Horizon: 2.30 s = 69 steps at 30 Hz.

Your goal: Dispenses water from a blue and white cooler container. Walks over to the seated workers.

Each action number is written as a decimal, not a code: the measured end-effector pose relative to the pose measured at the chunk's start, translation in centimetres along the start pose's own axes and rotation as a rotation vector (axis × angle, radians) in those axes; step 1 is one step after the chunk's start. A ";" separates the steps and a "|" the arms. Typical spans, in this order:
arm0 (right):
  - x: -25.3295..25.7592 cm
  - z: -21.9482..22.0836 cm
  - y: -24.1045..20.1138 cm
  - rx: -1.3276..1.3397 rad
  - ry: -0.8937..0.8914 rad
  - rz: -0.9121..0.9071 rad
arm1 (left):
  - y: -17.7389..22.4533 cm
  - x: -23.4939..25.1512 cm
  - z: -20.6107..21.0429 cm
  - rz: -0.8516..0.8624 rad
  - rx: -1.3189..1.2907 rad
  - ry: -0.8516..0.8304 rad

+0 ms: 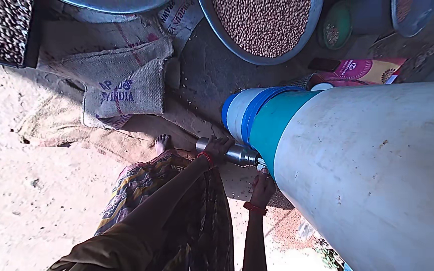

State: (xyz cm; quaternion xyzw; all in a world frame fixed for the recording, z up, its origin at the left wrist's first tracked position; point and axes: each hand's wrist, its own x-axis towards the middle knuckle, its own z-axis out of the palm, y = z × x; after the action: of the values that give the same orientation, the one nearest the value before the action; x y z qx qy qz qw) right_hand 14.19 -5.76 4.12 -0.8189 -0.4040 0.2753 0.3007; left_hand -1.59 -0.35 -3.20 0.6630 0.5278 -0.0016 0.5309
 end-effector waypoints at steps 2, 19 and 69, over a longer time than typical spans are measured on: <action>0.0 0.1 -0.8 0.298 -0.080 0.209 | -2.3 2.0 2.6 0.059 -0.036 0.062; -0.1 -0.5 -0.9 -0.257 -0.096 0.051 | -1.9 2.4 2.6 0.008 -0.019 0.023; 0.1 0.7 -2.9 0.387 -0.124 0.412 | -4.1 1.7 3.1 0.068 -0.093 0.195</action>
State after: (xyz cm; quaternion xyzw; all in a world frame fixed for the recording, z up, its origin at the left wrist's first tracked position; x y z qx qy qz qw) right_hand 12.36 -4.04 5.73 -0.7926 -0.1867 0.4523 0.3639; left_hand -1.95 -1.87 -8.35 0.6521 0.5537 0.1055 0.5070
